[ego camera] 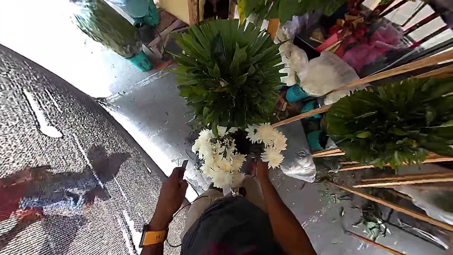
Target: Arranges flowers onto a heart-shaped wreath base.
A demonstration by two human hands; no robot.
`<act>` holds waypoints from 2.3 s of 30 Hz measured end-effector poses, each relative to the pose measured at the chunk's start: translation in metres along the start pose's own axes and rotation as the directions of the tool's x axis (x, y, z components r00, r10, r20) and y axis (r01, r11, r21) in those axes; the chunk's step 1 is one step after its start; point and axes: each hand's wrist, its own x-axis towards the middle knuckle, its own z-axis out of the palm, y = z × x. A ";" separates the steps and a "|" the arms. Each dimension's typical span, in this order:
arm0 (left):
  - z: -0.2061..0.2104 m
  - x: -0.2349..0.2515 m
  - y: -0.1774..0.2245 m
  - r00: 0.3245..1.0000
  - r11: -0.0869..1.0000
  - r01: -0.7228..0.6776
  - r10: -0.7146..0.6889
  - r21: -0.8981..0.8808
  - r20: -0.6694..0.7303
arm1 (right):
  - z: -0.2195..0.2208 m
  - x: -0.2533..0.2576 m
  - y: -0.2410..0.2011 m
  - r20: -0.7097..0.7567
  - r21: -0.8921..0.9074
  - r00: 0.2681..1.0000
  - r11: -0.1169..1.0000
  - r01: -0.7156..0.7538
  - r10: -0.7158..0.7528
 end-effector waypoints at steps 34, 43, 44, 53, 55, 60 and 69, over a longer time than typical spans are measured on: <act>0.095 -0.046 0.134 0.907 0.794 -0.401 0.273 -0.457 -0.321 | -0.265 -0.140 -0.150 -0.332 0.610 0.577 0.297 0.735 -0.746; 0.089 -0.072 0.116 0.825 0.823 -0.438 0.208 -0.361 -0.526 | -0.238 -0.156 -0.219 -0.132 0.859 0.441 0.119 0.498 -0.888; 0.087 -0.074 0.115 0.817 0.830 -0.431 0.193 -0.354 -0.544 | -0.237 -0.157 -0.224 -0.123 0.865 0.400 0.100 0.492 -0.908; 0.043 -0.059 0.104 0.807 0.708 -0.510 0.196 -0.489 -0.558 | -0.234 -0.190 -0.271 0.024 0.874 0.206 0.121 0.470 -0.978; 0.028 -0.048 0.102 0.798 0.662 -0.533 0.185 -0.527 -0.574 | -0.231 -0.198 -0.281 -0.044 0.866 0.238 0.081 0.493 -0.970; -0.012 -0.026 0.092 0.820 0.574 -0.520 0.129 -0.632 -0.557 | -0.217 -0.210 -0.301 -0.207 0.895 0.381 -0.018 0.445 -0.901; -0.074 0.001 0.066 0.860 0.391 -0.488 0.064 -0.780 -0.506 | -0.201 -0.214 -0.340 -0.264 0.923 0.491 -0.069 0.379 -0.830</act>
